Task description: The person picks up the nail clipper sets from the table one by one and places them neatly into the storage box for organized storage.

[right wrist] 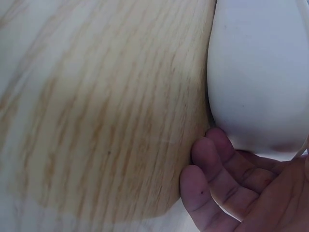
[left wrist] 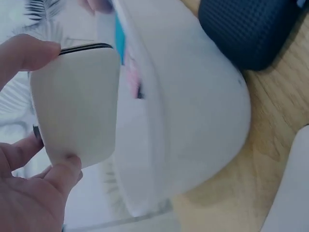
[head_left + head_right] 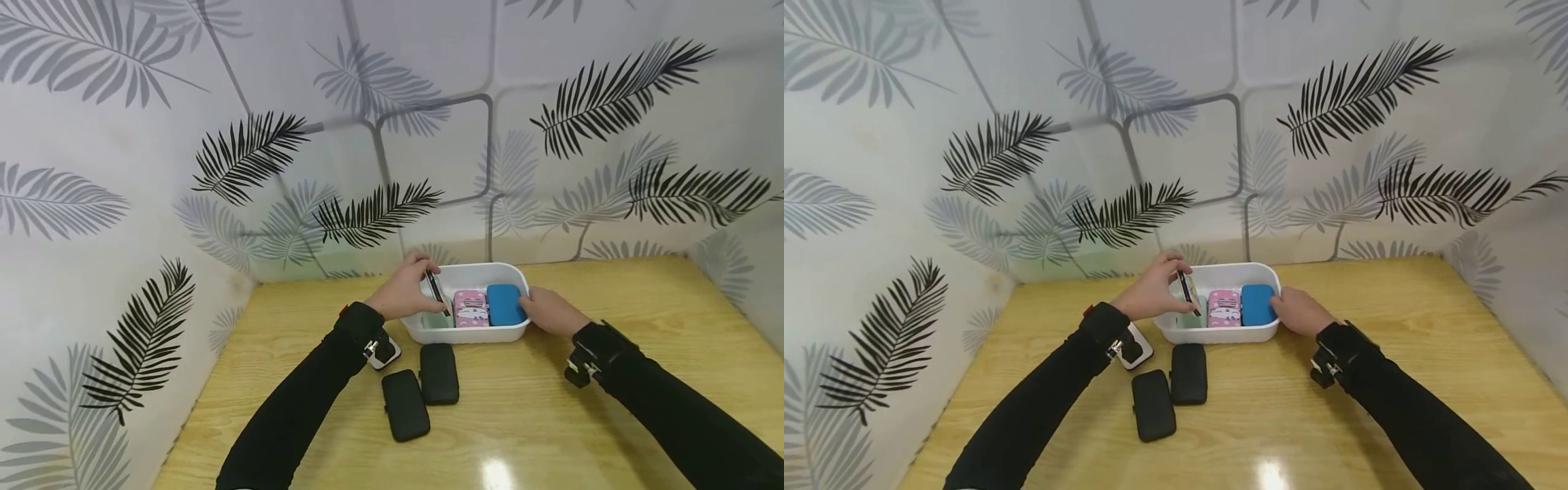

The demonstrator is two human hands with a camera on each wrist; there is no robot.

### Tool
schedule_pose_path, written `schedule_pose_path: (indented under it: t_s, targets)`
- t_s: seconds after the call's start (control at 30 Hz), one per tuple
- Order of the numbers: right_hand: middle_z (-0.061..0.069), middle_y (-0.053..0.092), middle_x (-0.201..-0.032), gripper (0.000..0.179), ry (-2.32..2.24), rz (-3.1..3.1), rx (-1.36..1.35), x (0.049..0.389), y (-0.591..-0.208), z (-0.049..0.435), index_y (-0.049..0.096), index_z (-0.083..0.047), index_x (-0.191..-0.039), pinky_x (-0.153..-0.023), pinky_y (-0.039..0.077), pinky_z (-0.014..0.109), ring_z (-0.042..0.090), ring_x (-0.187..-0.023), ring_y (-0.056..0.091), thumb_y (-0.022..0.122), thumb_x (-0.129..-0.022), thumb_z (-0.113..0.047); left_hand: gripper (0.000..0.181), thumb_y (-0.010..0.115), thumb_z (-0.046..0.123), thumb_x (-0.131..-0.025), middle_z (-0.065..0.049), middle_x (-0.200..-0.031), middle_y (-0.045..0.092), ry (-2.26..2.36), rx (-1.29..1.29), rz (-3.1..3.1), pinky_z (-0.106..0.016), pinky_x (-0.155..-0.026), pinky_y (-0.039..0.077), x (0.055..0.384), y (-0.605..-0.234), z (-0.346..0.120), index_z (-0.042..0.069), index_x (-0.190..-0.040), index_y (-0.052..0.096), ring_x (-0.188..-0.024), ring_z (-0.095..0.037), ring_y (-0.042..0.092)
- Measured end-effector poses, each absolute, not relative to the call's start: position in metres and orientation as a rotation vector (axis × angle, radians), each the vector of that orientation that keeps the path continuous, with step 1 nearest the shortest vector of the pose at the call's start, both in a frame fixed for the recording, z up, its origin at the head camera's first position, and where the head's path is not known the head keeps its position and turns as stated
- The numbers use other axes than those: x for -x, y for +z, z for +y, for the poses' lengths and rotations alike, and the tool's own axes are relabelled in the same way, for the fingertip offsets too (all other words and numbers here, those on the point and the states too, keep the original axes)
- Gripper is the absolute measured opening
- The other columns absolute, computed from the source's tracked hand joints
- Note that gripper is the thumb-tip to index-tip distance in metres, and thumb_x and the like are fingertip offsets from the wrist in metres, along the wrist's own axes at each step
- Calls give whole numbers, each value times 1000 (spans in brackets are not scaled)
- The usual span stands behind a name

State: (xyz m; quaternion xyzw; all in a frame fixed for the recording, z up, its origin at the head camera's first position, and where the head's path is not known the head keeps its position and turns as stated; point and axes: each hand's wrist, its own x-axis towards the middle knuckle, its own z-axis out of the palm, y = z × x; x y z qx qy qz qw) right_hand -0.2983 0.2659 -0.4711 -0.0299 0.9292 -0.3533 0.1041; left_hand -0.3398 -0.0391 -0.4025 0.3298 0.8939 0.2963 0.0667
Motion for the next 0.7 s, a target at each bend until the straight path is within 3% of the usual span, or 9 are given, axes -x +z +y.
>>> schedule_pose_path:
  t_s: [0.27,0.43,0.7]
  targets:
    - [9,49,-79,37,-1095,2706,86,296,-476,264,48,10,-122,-60,43,32,21,-67,51,34,-105,-19,69,86,28,-82,-15,-162,26,820,-911,2594,-38,-108,43,353,-425,-35,3,-138,55,-134,-31,49]
    - [9,49,-80,37,-1096,2703,94,296,-475,266,48,10,-122,-61,43,33,21,-68,51,33,-105,-20,68,86,29,-81,-14,-152,42,620,-934,2613,-38,-109,42,357,-419,-39,5,-138,57,-137,-29,46]
    - [10,50,-80,38,-1084,2710,91,299,-475,269,49,10,-121,-62,43,32,21,-69,51,33,-105,-20,69,84,21,-83,-8,-144,54,243,-886,2617,-30,-99,46,355,-406,-35,9,-144,54,-114,-17,55]
